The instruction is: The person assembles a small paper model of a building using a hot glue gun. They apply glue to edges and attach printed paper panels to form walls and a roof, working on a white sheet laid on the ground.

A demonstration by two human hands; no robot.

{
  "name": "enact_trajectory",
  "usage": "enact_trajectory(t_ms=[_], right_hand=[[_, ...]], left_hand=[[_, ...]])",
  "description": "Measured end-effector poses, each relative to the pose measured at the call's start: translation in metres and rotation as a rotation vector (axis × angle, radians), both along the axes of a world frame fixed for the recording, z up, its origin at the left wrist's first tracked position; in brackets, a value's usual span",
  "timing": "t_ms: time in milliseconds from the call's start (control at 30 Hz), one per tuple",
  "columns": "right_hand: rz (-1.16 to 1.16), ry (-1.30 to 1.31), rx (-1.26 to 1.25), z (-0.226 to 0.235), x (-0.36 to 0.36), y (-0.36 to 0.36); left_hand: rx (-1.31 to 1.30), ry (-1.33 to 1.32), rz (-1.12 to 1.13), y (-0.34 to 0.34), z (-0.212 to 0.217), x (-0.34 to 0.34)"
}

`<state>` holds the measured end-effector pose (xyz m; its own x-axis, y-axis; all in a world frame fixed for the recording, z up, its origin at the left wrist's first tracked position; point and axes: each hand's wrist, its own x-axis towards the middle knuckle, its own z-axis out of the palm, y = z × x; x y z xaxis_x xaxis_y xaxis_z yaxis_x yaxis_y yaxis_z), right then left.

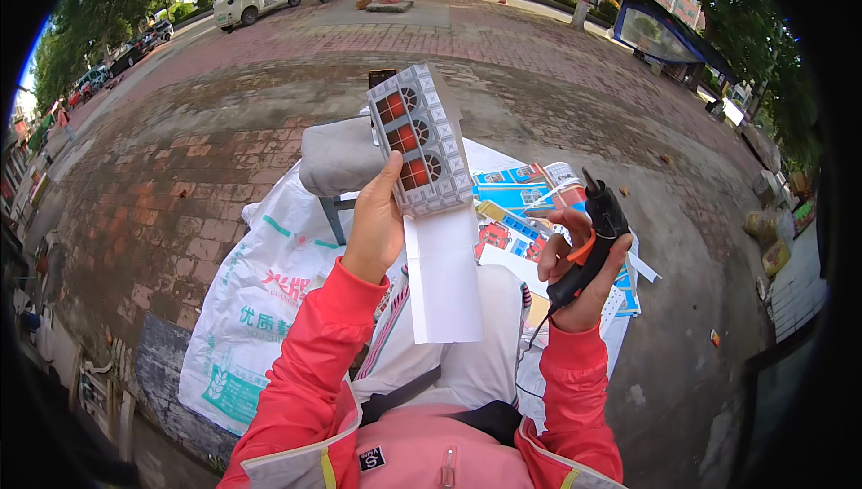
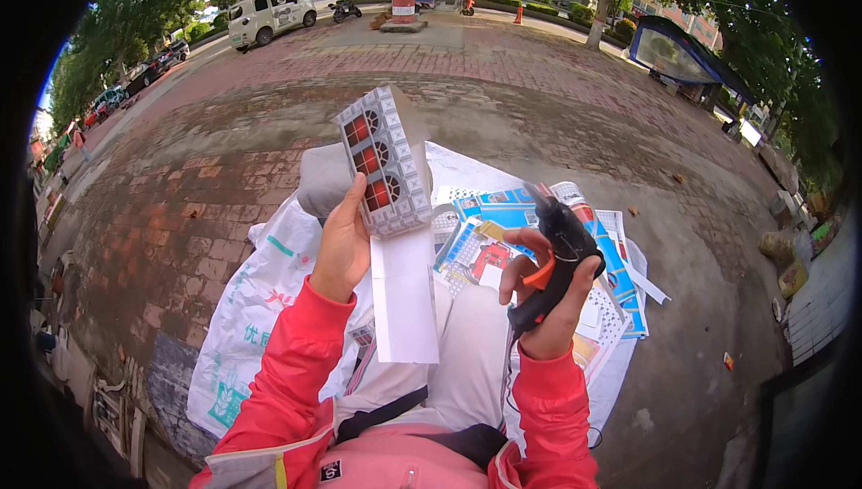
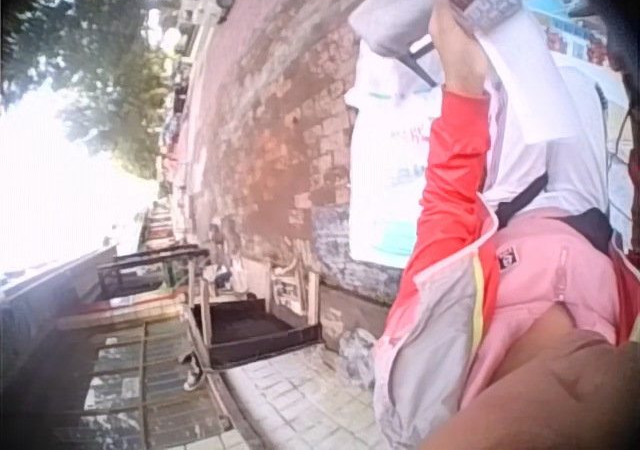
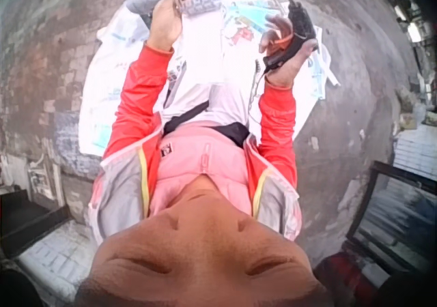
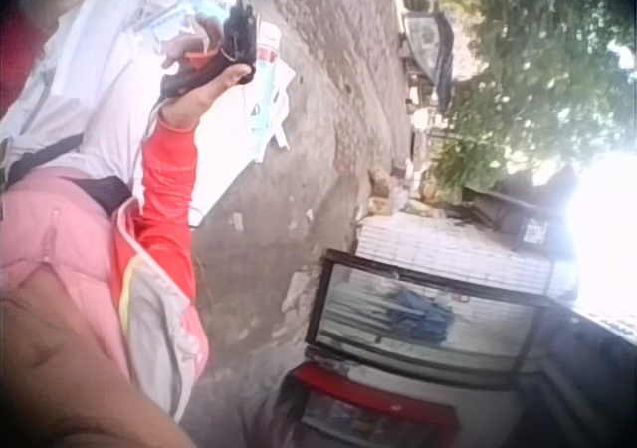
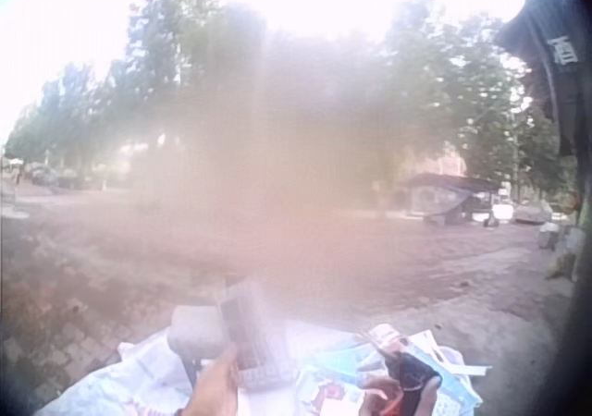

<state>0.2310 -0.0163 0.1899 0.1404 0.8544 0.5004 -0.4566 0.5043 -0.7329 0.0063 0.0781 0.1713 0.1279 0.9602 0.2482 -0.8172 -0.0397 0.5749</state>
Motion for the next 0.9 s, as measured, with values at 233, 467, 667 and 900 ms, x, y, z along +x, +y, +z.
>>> enact_trajectory(t_ms=[233, 467, 667, 900], right_hand=[[0.211, -0.348, -0.157, -0.031, 0.002, -0.022], [0.261, -0.373, -0.124, -0.033, -0.009, -0.011], [0.407, -0.423, -0.166, -0.025, -0.008, -0.013], [0.303, -0.320, -0.155, -0.023, -0.013, -0.010]], left_hand=[[-0.225, 0.016, -0.054, 0.024, -0.019, 0.002], [-0.274, 0.010, -0.186, 0.023, -0.037, 0.013], [-0.324, 0.035, -0.359, 0.025, -0.059, 0.024], [-0.261, 0.028, -0.433, 0.005, -0.074, 0.025]])
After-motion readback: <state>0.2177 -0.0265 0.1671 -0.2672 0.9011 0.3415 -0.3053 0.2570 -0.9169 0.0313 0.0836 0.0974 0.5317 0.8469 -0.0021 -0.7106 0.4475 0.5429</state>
